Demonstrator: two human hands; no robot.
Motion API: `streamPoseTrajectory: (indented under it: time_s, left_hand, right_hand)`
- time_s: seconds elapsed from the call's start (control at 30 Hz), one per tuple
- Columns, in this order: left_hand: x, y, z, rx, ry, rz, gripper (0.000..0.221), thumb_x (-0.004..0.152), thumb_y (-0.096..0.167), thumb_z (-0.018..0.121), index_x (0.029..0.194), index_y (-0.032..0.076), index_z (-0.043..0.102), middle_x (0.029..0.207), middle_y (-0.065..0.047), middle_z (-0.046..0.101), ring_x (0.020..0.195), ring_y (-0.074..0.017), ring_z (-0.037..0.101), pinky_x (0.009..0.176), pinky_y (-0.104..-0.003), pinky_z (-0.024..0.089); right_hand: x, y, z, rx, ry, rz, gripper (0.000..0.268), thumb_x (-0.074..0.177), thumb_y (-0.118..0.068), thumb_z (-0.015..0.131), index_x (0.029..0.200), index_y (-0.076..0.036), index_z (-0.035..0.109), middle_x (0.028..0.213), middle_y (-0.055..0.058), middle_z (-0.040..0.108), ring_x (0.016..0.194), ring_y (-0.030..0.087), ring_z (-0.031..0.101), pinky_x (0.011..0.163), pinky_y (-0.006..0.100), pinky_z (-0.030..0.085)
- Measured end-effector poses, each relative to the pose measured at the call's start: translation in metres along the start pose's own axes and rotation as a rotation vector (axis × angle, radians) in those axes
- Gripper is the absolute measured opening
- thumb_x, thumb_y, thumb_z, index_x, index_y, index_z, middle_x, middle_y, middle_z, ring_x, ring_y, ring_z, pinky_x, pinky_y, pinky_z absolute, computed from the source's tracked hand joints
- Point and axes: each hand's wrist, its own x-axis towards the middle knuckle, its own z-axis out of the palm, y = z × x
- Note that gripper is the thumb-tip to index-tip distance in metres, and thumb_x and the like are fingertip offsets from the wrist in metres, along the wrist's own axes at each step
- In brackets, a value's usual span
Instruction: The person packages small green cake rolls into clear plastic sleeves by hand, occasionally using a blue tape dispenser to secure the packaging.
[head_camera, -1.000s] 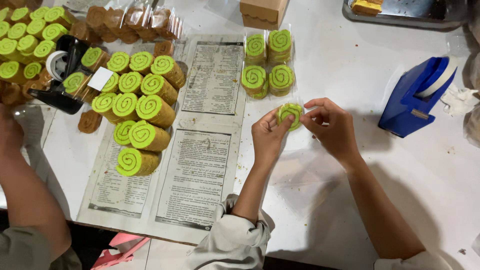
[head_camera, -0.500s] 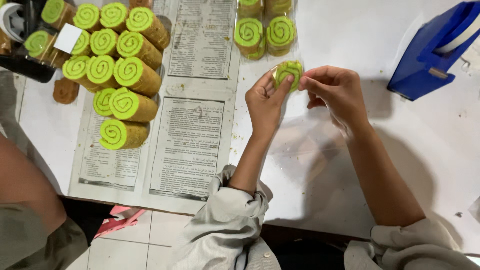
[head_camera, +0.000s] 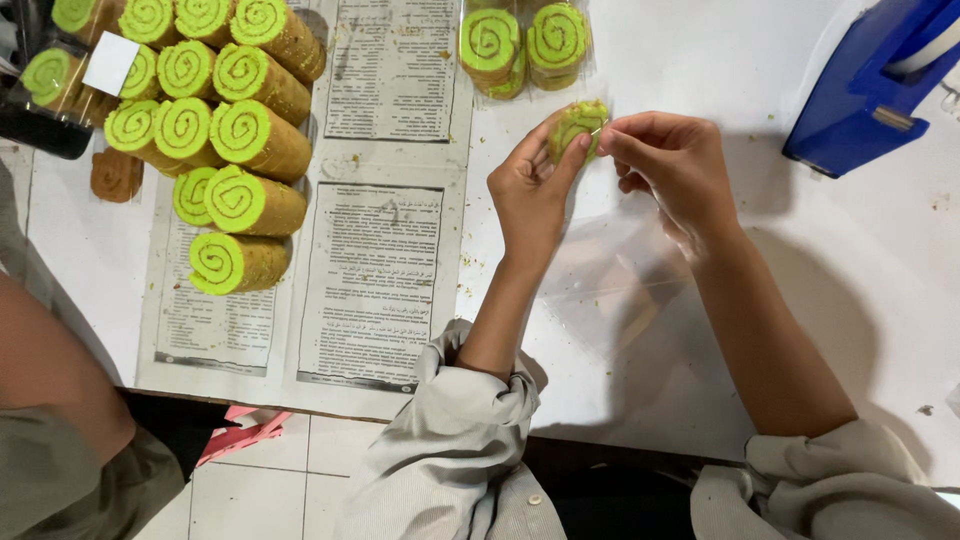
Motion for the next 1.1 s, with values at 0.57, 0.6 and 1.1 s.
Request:
streamPoseTrajectory:
  time_s: [0.57, 0.6, 1.1]
  left_hand:
    - [0.0, 0.009, -0.008, 0.215, -0.022, 0.103, 0.032, 0.09, 0.011, 0.079, 0.121, 0.006, 0.072, 0.107, -0.016, 0.076, 0.107, -0.0235, 0.072, 0.094, -0.037, 0.059]
    - [-0.001, 0.009, -0.007, 0.212, -0.025, 0.101, 0.032, 0.09, 0.011, 0.079, 0.121, 0.006, 0.072, 0.107, -0.016, 0.076, 0.107, -0.0238, 0.072, 0.094, -0.038, 0.059]
    - [-0.003, 0.006, 0.002, 0.028, -0.03, 0.027, 0.035, 0.092, 0.007, 0.076, 0.126, 0.001, 0.069, 0.111, -0.019, 0.075, 0.106, -0.0165, 0.069, 0.094, -0.032, 0.06]
  right_hand:
    - [0.008, 0.014, -0.003, 0.169, -0.002, 0.175, 0.019, 0.092, -0.021, 0.078, 0.097, -0.003, 0.073, 0.082, 0.006, 0.069, 0.071, 0.01, 0.062, 0.065, 0.024, 0.052]
    - [0.009, 0.019, -0.005, 0.168, 0.001, 0.172, 0.019, 0.092, -0.02, 0.078, 0.097, -0.003, 0.073, 0.082, 0.006, 0.07, 0.071, 0.01, 0.063, 0.064, 0.023, 0.053]
    - [-0.002, 0.017, 0.016, -0.077, 0.168, -0.187, 0.009, 0.092, -0.009, 0.081, 0.095, -0.003, 0.075, 0.078, 0.004, 0.066, 0.076, 0.007, 0.06, 0.069, 0.02, 0.052]
